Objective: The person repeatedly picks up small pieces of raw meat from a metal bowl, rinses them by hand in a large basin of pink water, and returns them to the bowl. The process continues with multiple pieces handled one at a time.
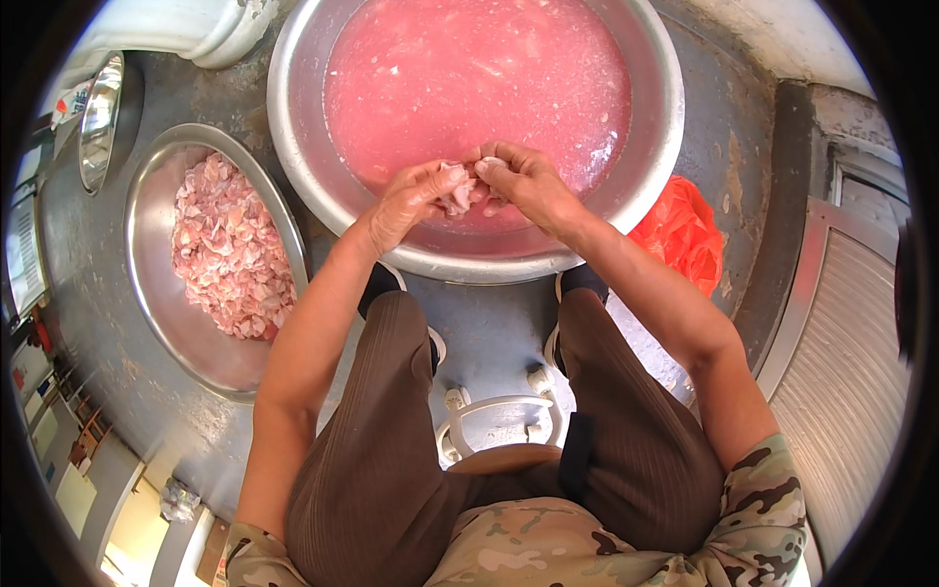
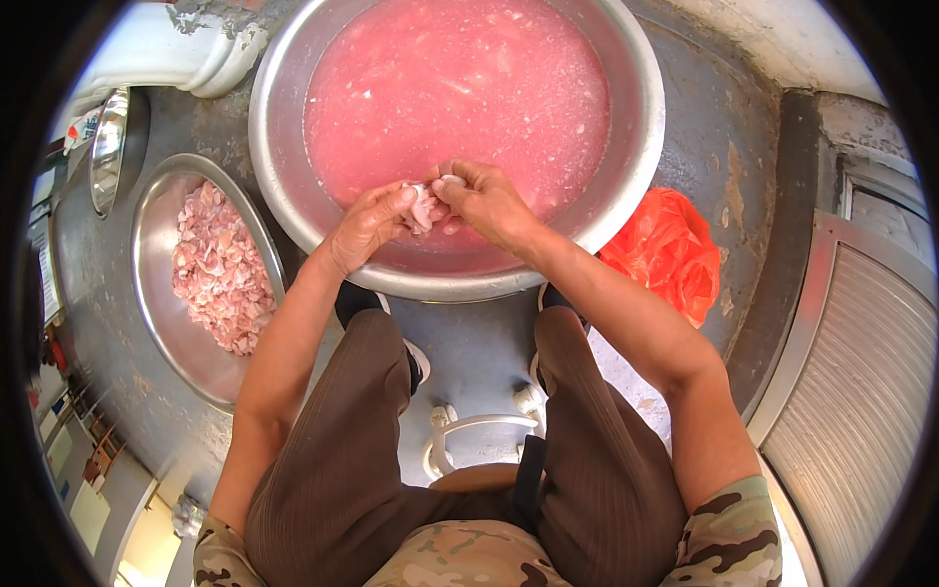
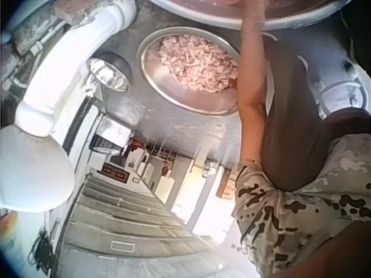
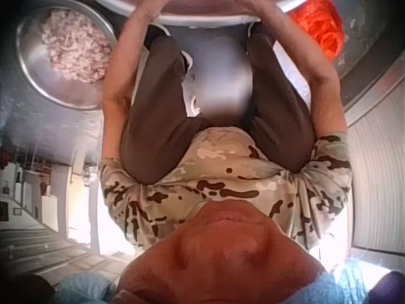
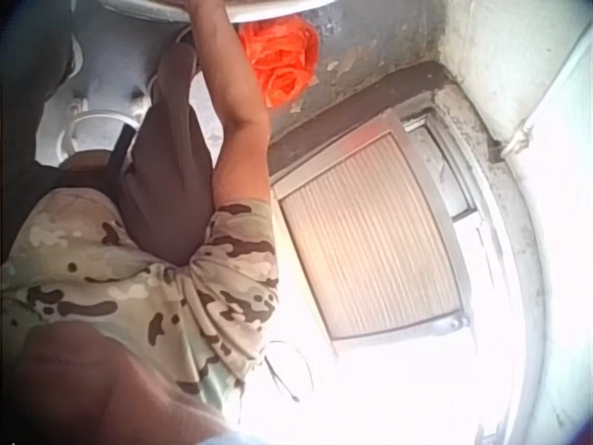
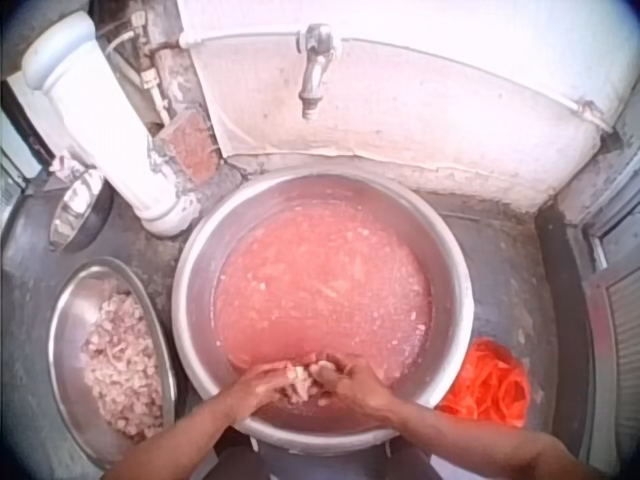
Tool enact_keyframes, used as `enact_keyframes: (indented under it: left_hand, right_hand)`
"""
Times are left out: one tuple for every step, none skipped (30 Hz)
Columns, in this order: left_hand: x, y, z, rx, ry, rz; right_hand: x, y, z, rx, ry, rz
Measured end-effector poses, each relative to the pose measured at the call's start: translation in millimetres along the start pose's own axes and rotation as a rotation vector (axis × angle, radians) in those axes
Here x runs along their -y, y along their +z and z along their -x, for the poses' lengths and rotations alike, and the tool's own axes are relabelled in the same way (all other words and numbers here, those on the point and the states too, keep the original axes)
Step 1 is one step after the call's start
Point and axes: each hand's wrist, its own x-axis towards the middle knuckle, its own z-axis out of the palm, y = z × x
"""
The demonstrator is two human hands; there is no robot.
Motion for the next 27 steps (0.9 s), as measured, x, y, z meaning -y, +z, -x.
enact_keyframes:
  left_hand:
    - [-2, 3, 1, -0.061, -0.006, 0.006]
    - [-3, 7, 2, -0.122, -0.011, 0.011]
    - [-4, 9, 2, -0.182, -0.017, 0.017]
    - [-4, 6, 2, -0.134, 0.004, 0.106]
    - [-2, -1, 1, -0.086, 0.024, 0.195]
    - [-1, -7, 1, -0.038, 0.045, 0.284]
    - [0, -8, 2, -0.055, 0.035, 0.359]
    - [1, -10, 2, -0.047, 0.04, 0.368]
    - [1, -11, 2, -0.038, 0.044, 0.376]
    - [-1, -8, 3, -0.029, 0.049, 0.385]
    - [-3, -5, 3, -0.044, 0.04, 0.418]
    - [-6, -1, 3, -0.059, 0.031, 0.45]
    - [-10, 2, 3, -0.074, 0.023, 0.481]
    - [-8, -1, 3, -0.086, 0.035, 0.468]
    - [-4, -4, 2, -0.097, 0.047, 0.456]
    - [-3, -5, 1, -0.106, 0.059, 0.444]
    - [-2, -5, 0, -0.122, 0.056, 0.42]
    - [-1, -4, 0, -0.138, 0.053, 0.396]
    - [0, -4, 1, -0.159, 0.049, 0.372]
    - [0, -5, 2, -0.134, 0.048, 0.323]
    - [1, -5, 3, -0.108, 0.046, 0.274]
    - [0, -3, 4, -0.08, 0.045, 0.226]
    - [-1, -1, 4, -0.104, 0.048, 0.22]
    - [-2, 2, 5, -0.128, 0.05, 0.214]
    - [-4, 3, 5, -0.151, 0.054, 0.208]
    - [-5, 4, 5, -0.12, 0.047, 0.225]
    - [-5, 4, 4, -0.088, 0.04, 0.241]
  right_hand:
    - [3, 1, 1, 0.022, 0.001, -0.037]
    - [7, 2, 3, 0.045, 0.002, -0.075]
    - [12, 2, 5, 0.066, 0.002, -0.112]
    - [16, -1, 4, 0.065, 0.016, -0.116]
    - [21, -6, 2, 0.064, 0.03, -0.12]
    - [26, -10, 1, 0.063, 0.044, -0.124]
    - [32, -11, 2, 0.026, 0.076, -0.142]
    - [31, -12, 2, 0.014, 0.065, -0.135]
    - [30, -13, 2, 0.003, 0.053, -0.128]
    - [28, -14, 2, -0.01, 0.043, -0.121]
    - [27, -14, 2, -0.013, 0.028, -0.113]
    - [26, -13, 2, -0.015, 0.012, -0.105]
    - [26, -12, 1, -0.017, -0.004, -0.098]
    - [24, -12, 0, -0.001, -0.018, 0.006]
    - [20, -13, -2, 0.014, -0.032, 0.11]
    - [16, -14, -4, 0.027, -0.045, 0.214]
    - [9, -13, -7, 0.016, -0.083, 0.254]
    - [2, -10, -12, 0.005, -0.122, 0.294]
    - [1, -4, -13, -0.002, -0.16, 0.332]
    - [2, -2, -13, 0.011, -0.181, 0.305]
    - [4, 0, -13, 0.024, -0.202, 0.279]
    - [6, 1, -11, 0.036, -0.222, 0.254]
    - [4, 1, -12, 0.049, -0.247, 0.263]
    - [1, 0, -14, 0.063, -0.273, 0.273]
    - [1, 0, -15, 0.077, -0.299, 0.283]
    - [2, -2, -15, 0.068, -0.279, 0.323]
    - [4, -4, -15, 0.059, -0.258, 0.363]
